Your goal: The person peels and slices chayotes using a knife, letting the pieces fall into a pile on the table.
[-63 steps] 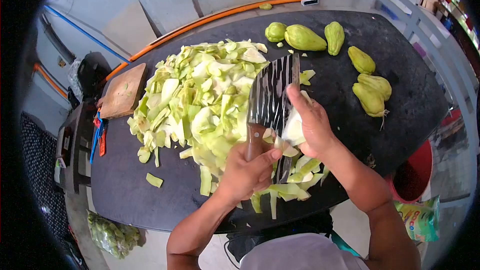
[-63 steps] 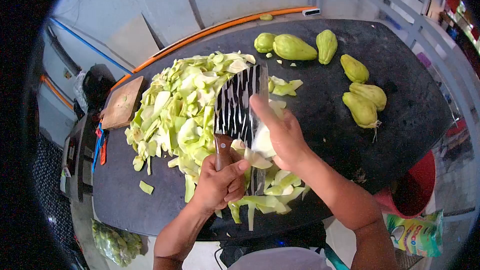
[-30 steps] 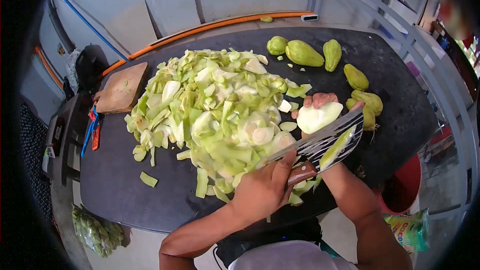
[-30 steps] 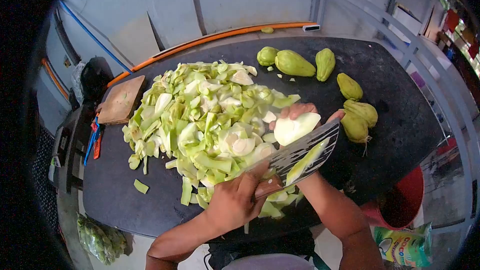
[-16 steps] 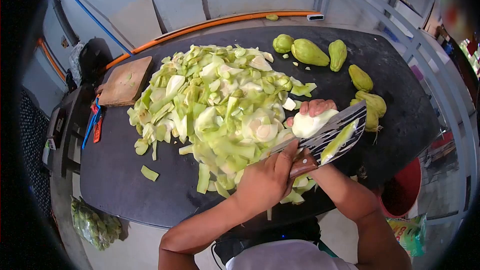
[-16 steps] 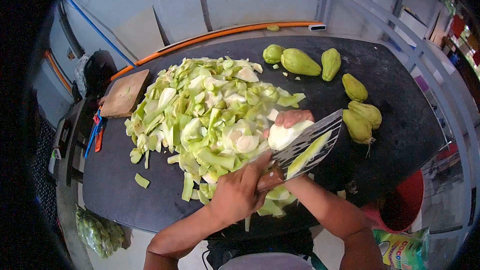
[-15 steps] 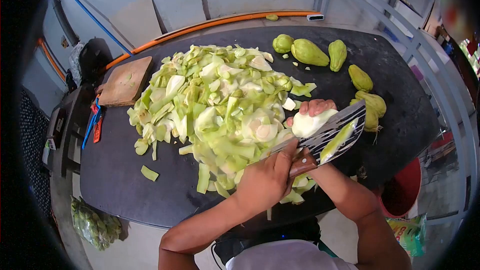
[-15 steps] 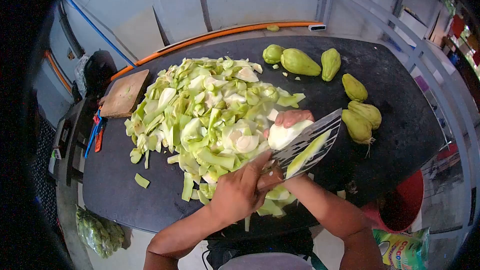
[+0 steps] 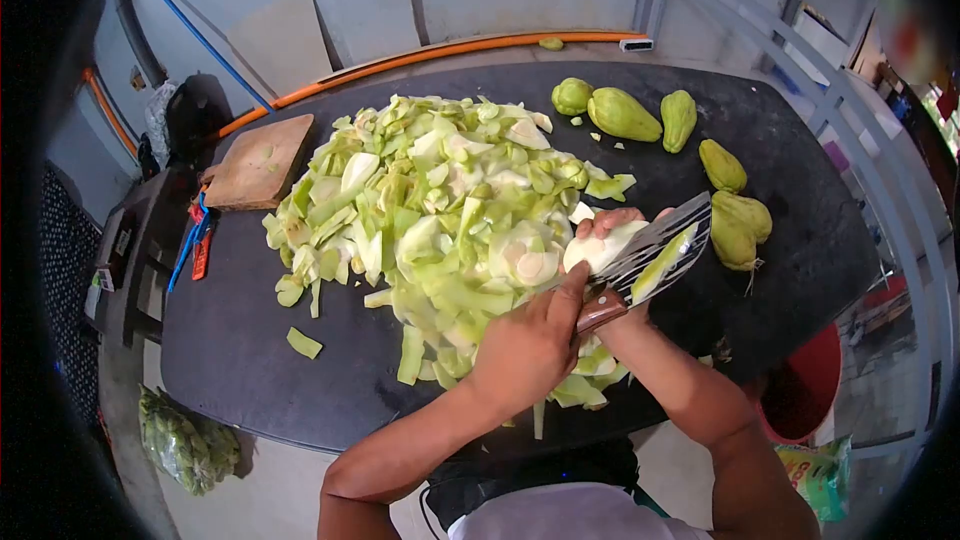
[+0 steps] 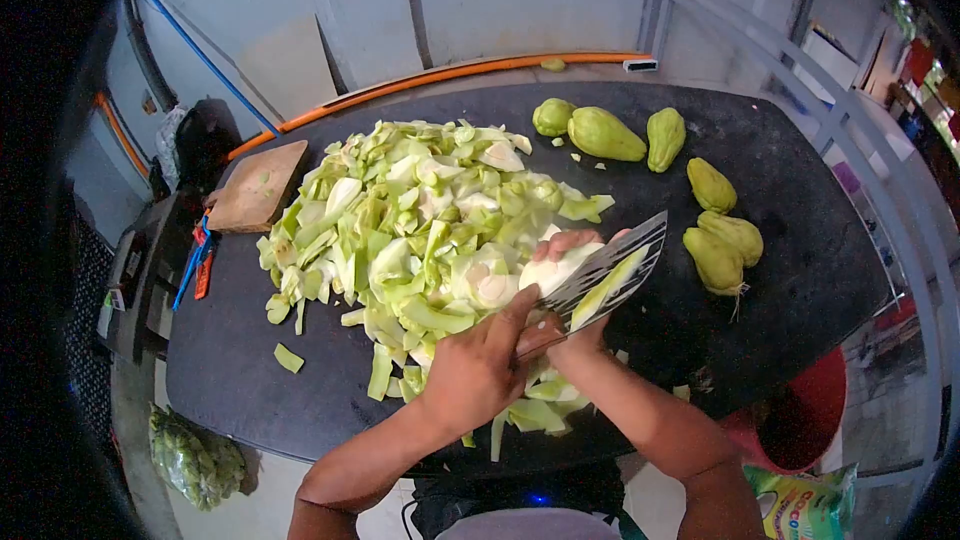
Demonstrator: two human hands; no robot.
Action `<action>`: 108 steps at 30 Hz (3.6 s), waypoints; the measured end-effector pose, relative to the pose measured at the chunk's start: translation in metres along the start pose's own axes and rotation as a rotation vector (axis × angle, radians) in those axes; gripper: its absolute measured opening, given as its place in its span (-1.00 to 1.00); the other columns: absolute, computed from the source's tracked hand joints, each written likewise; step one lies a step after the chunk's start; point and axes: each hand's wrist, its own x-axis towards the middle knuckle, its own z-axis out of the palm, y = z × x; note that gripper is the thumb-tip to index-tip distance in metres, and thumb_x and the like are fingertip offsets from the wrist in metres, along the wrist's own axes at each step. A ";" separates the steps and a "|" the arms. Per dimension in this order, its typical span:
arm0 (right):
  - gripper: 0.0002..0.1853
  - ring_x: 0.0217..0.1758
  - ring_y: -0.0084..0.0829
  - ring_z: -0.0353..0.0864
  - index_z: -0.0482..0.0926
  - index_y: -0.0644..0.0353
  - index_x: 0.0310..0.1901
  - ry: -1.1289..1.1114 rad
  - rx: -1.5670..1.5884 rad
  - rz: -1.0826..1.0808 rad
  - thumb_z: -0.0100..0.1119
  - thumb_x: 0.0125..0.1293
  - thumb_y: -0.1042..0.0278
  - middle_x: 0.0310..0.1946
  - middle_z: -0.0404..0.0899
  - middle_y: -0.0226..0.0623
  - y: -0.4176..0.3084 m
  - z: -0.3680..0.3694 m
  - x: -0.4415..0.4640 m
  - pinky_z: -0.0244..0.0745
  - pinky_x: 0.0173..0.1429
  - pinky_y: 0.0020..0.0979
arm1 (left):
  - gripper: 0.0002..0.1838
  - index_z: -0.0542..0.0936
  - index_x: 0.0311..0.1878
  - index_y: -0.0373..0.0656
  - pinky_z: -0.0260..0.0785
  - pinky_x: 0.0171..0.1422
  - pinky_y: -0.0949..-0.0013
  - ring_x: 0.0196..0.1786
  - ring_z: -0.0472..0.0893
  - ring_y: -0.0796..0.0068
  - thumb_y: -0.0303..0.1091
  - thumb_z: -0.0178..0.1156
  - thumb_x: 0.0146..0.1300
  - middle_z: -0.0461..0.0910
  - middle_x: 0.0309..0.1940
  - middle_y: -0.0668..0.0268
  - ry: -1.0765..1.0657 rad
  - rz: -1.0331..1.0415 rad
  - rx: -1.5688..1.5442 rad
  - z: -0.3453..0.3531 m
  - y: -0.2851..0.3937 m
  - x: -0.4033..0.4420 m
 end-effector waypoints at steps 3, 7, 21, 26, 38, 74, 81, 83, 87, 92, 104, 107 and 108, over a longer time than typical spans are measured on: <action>-0.35 -0.16 -0.43 0.39 0.36 0.08 -0.25 0.109 0.021 0.048 -0.38 0.53 -0.44 -0.30 0.33 -0.40 -0.004 0.011 0.000 0.46 -0.13 -0.37 | -0.29 0.38 0.39 -0.17 0.58 -0.18 0.10 -0.22 0.71 0.01 -0.47 0.35 0.11 0.68 -0.08 0.01 -0.008 -0.012 0.030 -0.001 0.002 0.000; -0.32 -0.31 -0.43 0.38 0.35 0.09 -0.26 0.175 0.034 0.120 -0.41 0.51 -0.47 -0.37 0.30 -0.41 -0.010 0.010 0.008 0.43 -0.16 -0.47 | -0.40 0.43 0.35 -0.19 0.55 -0.20 0.23 -0.29 0.71 0.14 -0.47 0.30 0.21 0.68 -0.15 0.01 -0.009 -0.107 -0.307 -0.007 0.000 0.007; -0.16 0.28 -0.07 0.56 0.30 0.35 0.37 -0.426 -0.169 0.432 0.20 -0.07 0.37 0.25 0.49 -0.02 -0.044 0.000 0.026 0.53 0.32 0.04 | -0.47 0.49 0.25 -0.38 0.03 -0.61 0.48 -0.71 0.27 0.69 -0.48 0.36 0.21 0.39 -0.67 0.49 -0.082 -0.613 -1.172 -0.055 -0.025 0.020; -0.21 0.41 0.14 0.38 0.34 0.25 0.38 -0.157 0.171 0.662 0.10 0.01 0.24 0.29 0.41 0.06 -0.042 -0.003 0.037 0.42 0.31 0.30 | -0.48 0.51 0.27 -0.31 -0.02 -0.62 0.47 -0.74 0.20 0.69 -0.51 0.32 0.22 0.34 -0.69 0.51 0.144 -0.589 -1.068 -0.059 -0.042 0.020; -0.50 -0.25 -0.62 0.45 0.36 0.13 0.38 0.270 -0.653 -0.655 0.11 0.47 0.22 -0.22 0.42 -0.46 -0.304 -0.109 -0.069 0.53 -0.42 -0.45 | -0.71 0.67 0.03 -0.16 -0.03 -0.61 0.50 -0.72 0.20 0.75 -0.46 0.32 0.21 0.34 -0.67 0.59 0.225 -0.600 -0.858 -0.070 -0.065 0.015; -0.23 0.23 -0.02 0.57 0.49 0.07 0.28 -0.471 -2.112 -0.184 0.54 -0.03 0.12 0.16 0.55 -0.03 -0.079 -0.045 0.250 0.47 0.34 -0.13 | -0.73 0.62 -0.17 -0.22 -0.04 -0.68 0.46 -0.77 0.17 0.68 -0.18 0.35 0.37 0.28 -0.75 0.51 0.474 -0.658 -1.057 -0.093 -0.107 0.005; 0.07 0.29 0.02 0.54 0.39 0.11 0.36 -0.421 -2.418 0.166 0.65 -0.33 0.05 0.28 0.45 0.13 -0.044 -0.037 0.259 0.50 0.35 -0.12 | -0.72 0.65 -0.16 -0.24 0.01 -0.64 0.48 -0.74 0.24 0.71 -0.18 0.38 0.35 0.35 -0.71 0.55 0.428 -0.644 -1.038 -0.095 -0.105 0.005; 0.12 0.21 -0.01 0.60 0.41 0.21 0.32 -0.532 -2.324 0.265 0.66 -0.41 -0.02 0.22 0.52 0.13 -0.049 -0.035 0.260 0.53 0.31 -0.13 | -0.74 0.66 -0.19 -0.23 0.03 -0.61 0.49 -0.72 0.26 0.72 -0.19 0.37 0.35 0.35 -0.72 0.56 0.421 -0.644 -1.066 -0.097 -0.102 0.005; 0.10 0.15 -0.13 0.64 0.37 0.25 0.34 -0.119 -1.619 0.173 0.67 -0.28 -0.06 0.18 0.56 0.04 -0.083 -0.022 0.226 0.59 0.22 -0.04 | -0.73 0.64 -0.22 -0.23 0.03 -0.62 0.48 -0.72 0.25 0.71 -0.19 0.37 0.35 0.34 -0.72 0.55 0.414 -0.617 -1.059 -0.100 -0.099 0.004; -0.17 0.21 -0.01 0.61 0.36 0.16 0.36 -0.297 -0.348 0.225 0.33 0.24 -0.27 0.23 0.54 -0.06 -0.169 -0.017 0.159 0.59 0.07 0.32 | -0.74 0.64 -0.23 -0.23 0.02 -0.64 0.47 -0.73 0.24 0.70 -0.19 0.36 0.36 0.34 -0.73 0.53 0.431 -0.619 -1.085 -0.102 -0.100 0.003; -0.50 0.03 -0.20 0.71 0.54 0.11 0.18 -0.059 -0.009 0.509 0.20 0.40 -0.09 0.05 0.64 -0.18 -0.064 -0.011 0.039 0.64 0.15 -0.11 | -0.70 0.66 -0.11 -0.30 0.18 -0.45 0.49 -0.53 0.33 0.73 -0.22 0.38 0.31 0.43 -0.57 0.58 0.397 -0.497 -0.756 -0.086 -0.088 0.002; -0.52 0.00 -0.32 0.70 0.59 0.21 0.08 -0.104 -0.518 0.231 0.37 0.29 0.04 -0.05 0.66 -0.21 -0.049 -0.013 0.037 0.61 0.09 -0.26 | -0.68 0.66 -0.08 -0.30 0.42 -0.30 0.32 -0.47 0.49 0.56 -0.25 0.40 0.25 0.62 -0.52 0.20 0.421 -0.341 -0.382 -0.077 -0.086 0.001; -0.52 0.00 -0.35 0.70 0.60 0.24 0.06 -0.183 -0.767 0.101 0.42 0.25 0.07 -0.07 0.67 -0.22 -0.055 -0.004 0.032 0.60 0.08 -0.29 | -0.67 0.65 -0.01 -0.26 0.51 -0.25 0.32 -0.42 0.66 0.49 -0.30 0.38 0.21 0.71 -0.39 0.06 0.353 -0.342 -0.251 -0.082 -0.070 -0.001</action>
